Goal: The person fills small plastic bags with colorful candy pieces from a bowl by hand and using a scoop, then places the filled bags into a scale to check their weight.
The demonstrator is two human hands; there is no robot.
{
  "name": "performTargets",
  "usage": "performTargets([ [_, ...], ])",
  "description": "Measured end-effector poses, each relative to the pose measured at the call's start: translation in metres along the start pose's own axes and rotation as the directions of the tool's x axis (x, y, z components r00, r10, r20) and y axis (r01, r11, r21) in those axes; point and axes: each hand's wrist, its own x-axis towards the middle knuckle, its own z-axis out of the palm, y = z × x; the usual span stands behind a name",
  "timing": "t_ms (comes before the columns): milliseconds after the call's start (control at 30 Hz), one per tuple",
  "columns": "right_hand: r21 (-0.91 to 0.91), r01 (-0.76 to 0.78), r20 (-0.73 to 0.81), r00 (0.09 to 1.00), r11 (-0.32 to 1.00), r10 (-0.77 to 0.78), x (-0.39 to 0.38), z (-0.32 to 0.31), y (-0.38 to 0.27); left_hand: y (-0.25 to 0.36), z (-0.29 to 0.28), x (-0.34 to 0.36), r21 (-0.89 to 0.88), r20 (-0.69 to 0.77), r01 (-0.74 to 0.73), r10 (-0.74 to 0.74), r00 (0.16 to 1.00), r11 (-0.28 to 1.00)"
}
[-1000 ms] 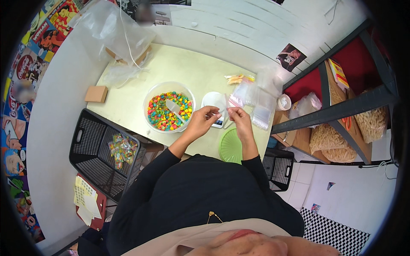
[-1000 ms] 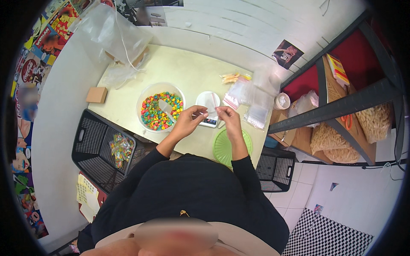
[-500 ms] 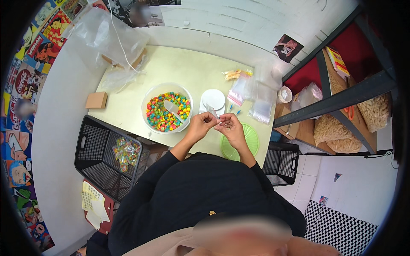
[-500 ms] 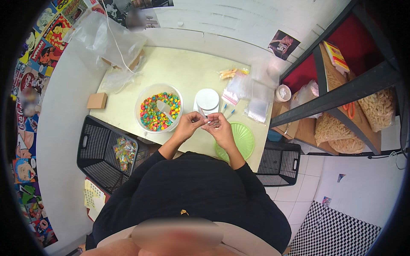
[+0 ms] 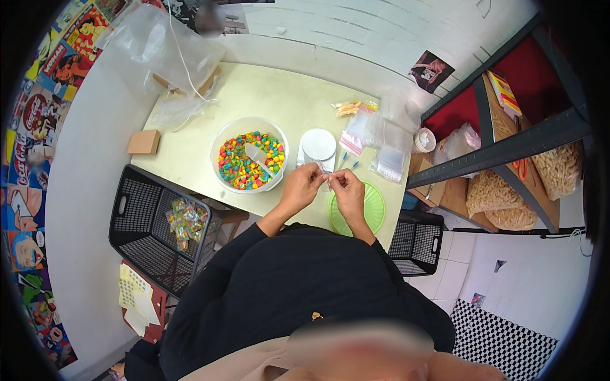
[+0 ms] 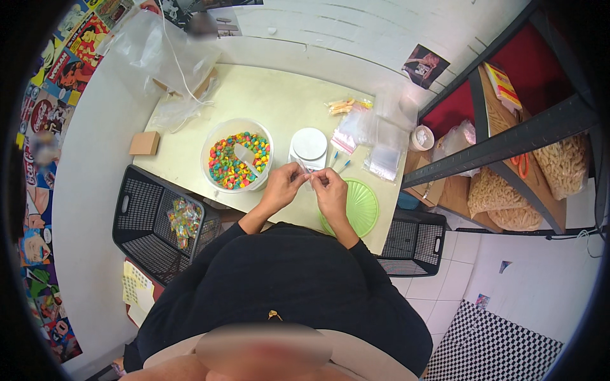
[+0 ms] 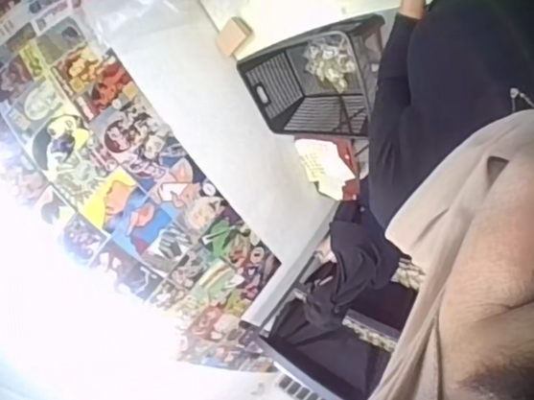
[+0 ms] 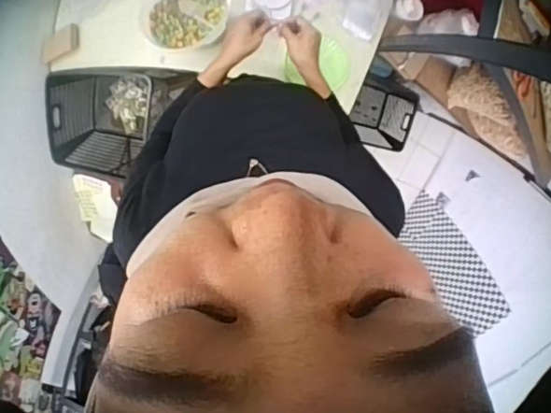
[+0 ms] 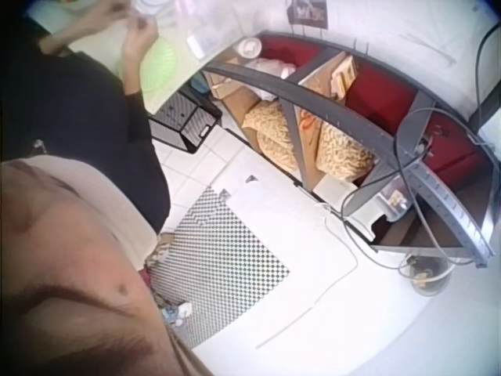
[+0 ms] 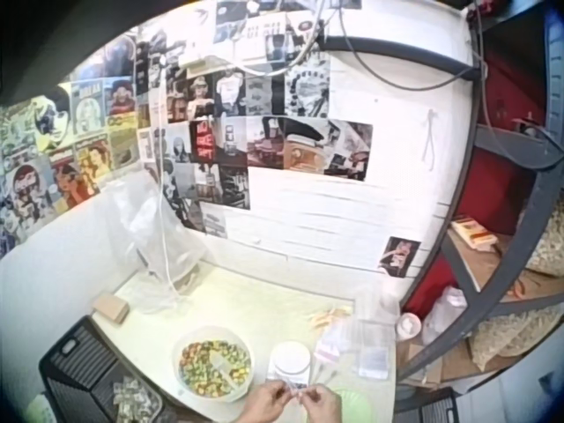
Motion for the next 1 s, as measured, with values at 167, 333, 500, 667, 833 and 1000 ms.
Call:
performTargets([
  [167,-0.181,0.096,-0.187,0.974,0.979,-0.130,0.011,-0.011,0.005,0.005,0.002,-0.007,0.122,-0.015,-0.056,0.058,0.998,0.991],
  [333,-0.140,0.132,-0.090,0.985,0.981,-0.146,0.007,-0.005,-0.002,0.006,-0.002,-0.009,0.072,0.041,-0.052,0.049,0.998,0.996],
  [500,-0.225,0.355,-0.085,0.921,0.907,-0.381,0.009,-0.003,-0.012,0.008,-0.001,-0.014,0.090,-0.048,-0.077,0.082,0.996,0.993],
  [667,-0.245,0.464,0.085,0.885,0.851,-0.458,0.013,-0.002,-0.046,0.014,-0.023,-0.012,0.176,-0.213,-0.306,0.340,0.916,0.936],
  [833,-0.116,0.486,0.281,0.852,0.866,-0.441,0.015,0.009,-0.073,0.024,-0.048,-0.024,0.196,-0.091,-0.384,0.407,0.909,0.902],
  [1000,-0.121,0.557,0.392,0.788,0.822,-0.476,0.012,0.042,-0.106,0.002,-0.057,-0.030,0.233,-0.284,-0.297,0.357,0.890,0.926],
])
